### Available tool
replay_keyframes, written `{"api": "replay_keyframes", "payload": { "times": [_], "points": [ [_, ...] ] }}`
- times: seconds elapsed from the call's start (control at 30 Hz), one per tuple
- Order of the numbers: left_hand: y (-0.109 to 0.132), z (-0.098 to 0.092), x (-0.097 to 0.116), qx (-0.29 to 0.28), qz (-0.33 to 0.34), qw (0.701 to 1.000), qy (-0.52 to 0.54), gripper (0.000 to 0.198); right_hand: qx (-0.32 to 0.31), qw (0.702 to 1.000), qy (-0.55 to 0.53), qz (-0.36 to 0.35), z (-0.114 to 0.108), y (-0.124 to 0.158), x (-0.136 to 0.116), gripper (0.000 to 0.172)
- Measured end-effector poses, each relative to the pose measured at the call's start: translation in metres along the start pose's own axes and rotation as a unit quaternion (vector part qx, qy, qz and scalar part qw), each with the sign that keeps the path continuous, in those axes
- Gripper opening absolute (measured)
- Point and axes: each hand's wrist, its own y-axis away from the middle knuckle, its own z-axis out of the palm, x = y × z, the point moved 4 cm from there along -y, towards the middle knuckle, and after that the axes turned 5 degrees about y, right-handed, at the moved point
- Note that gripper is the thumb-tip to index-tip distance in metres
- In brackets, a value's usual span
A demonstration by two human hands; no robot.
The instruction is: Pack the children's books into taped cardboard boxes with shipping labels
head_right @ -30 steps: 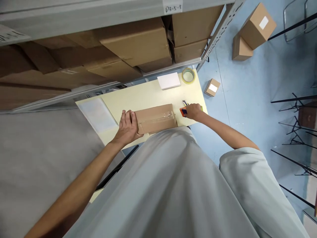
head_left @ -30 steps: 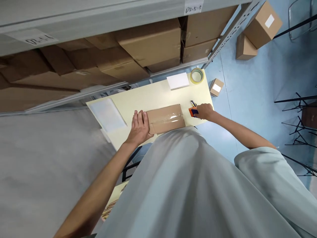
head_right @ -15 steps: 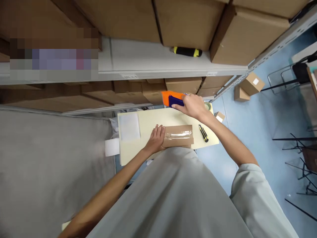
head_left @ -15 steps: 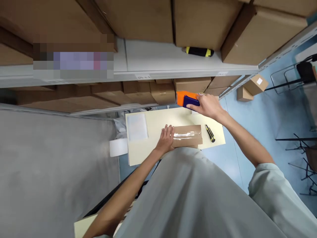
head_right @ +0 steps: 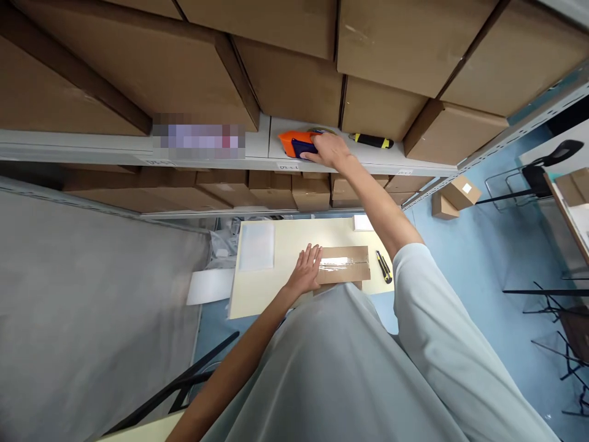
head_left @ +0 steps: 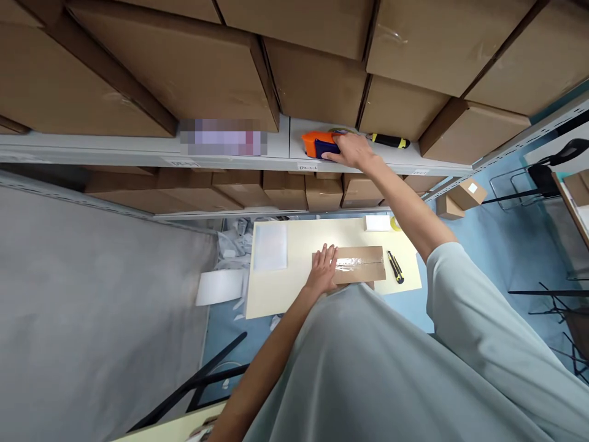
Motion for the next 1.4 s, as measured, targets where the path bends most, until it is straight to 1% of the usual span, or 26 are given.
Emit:
{"api": "replay_keyframes", "payload": {
  "times": [0.17, 0.4, 0.53, 0.67, 0.77, 0.87, 0.93, 0.97, 1.0, 1.03, 1.07, 1.13, 1.17, 1.23, 1.27, 1.3, 1.33, 1.4],
  "points": [
    [0.0, 0.002, 0.001, 0.011, -0.001, 1.0, 0.001, 0.123, -0.002, 1.0, -0.027, -0.003, 0.004, -0.003, 0.003, 0.074],
    [0.0, 0.001, 0.001, 0.004, -0.013, 1.0, -0.018, 0.13, 0.002, 0.999, -0.041, 0.001, 0.004, -0.009, 0.008, 0.07],
    [0.0, 0.0, 0.002, -0.007, -0.022, 0.999, -0.026, 0.13, 0.019, 0.999, -0.045, 0.014, 0.007, -0.008, 0.012, 0.067],
    [0.0, -0.001, 0.003, -0.02, -0.029, 0.999, -0.032, 0.129, 0.045, 0.997, -0.055, 0.006, 0.01, -0.006, 0.011, 0.071],
    [-0.001, -0.001, 0.002, -0.023, -0.028, 0.999, -0.038, 0.128, 0.059, 0.996, -0.07, 0.007, 0.004, -0.003, 0.013, 0.074],
    [0.0, -0.001, 0.002, -0.023, -0.025, 0.998, -0.044, 0.129, 0.076, 0.993, -0.089, 0.005, -0.009, 0.012, 0.02, 0.075],
    [0.0, -0.001, 0.003, -0.021, -0.023, 0.998, -0.047, 0.13, 0.106, 0.989, -0.105, 0.01, -0.009, 0.036, 0.02, 0.073],
    [0.0, -0.001, 0.003, -0.019, -0.022, 0.998, -0.048, 0.13, 0.124, 0.986, -0.114, 0.018, -0.004, 0.054, 0.015, 0.072],
    [0.0, -0.001, 0.003, -0.017, -0.023, 0.998, -0.049, 0.131, 0.141, 0.982, -0.122, 0.029, 0.008, 0.075, 0.007, 0.07],
    [0.0, 0.0, 0.003, -0.017, -0.025, 0.998, -0.047, 0.132, 0.147, 0.98, -0.131, 0.041, 0.025, 0.099, -0.007, 0.068],
    [0.0, 0.001, 0.002, -0.017, -0.028, 0.999, -0.044, 0.133, 0.143, 0.978, -0.141, 0.049, 0.049, 0.126, -0.025, 0.068],
    [-0.001, 0.003, 0.001, -0.019, -0.032, 0.999, -0.031, 0.132, 0.115, 0.977, -0.17, 0.05, 0.109, 0.182, -0.073, 0.07],
    [-0.001, 0.005, 0.0, -0.018, -0.032, 0.999, -0.022, 0.131, 0.094, 0.977, -0.188, 0.035, 0.141, 0.209, -0.099, 0.071],
    [0.0, 0.006, -0.003, -0.011, -0.028, 1.0, -0.005, 0.128, 0.053, 0.973, -0.222, -0.029, 0.2, 0.256, -0.146, 0.073],
    [0.001, 0.006, -0.004, -0.007, -0.025, 1.0, 0.004, 0.127, 0.038, 0.969, -0.236, -0.057, 0.224, 0.275, -0.162, 0.072],
    [0.002, 0.006, -0.005, -0.003, -0.02, 1.0, 0.014, 0.127, 0.027, 0.966, -0.248, -0.068, 0.243, 0.29, -0.171, 0.072],
    [0.003, 0.005, -0.006, 0.0, -0.015, 1.0, 0.023, 0.128, 0.023, 0.964, -0.259, -0.051, 0.258, 0.301, -0.173, 0.072],
    [0.004, 0.003, -0.008, 0.005, -0.005, 0.999, 0.043, 0.13, 0.021, 0.959, -0.28, 0.021, 0.278, 0.316, -0.161, 0.072]
  ]
}}
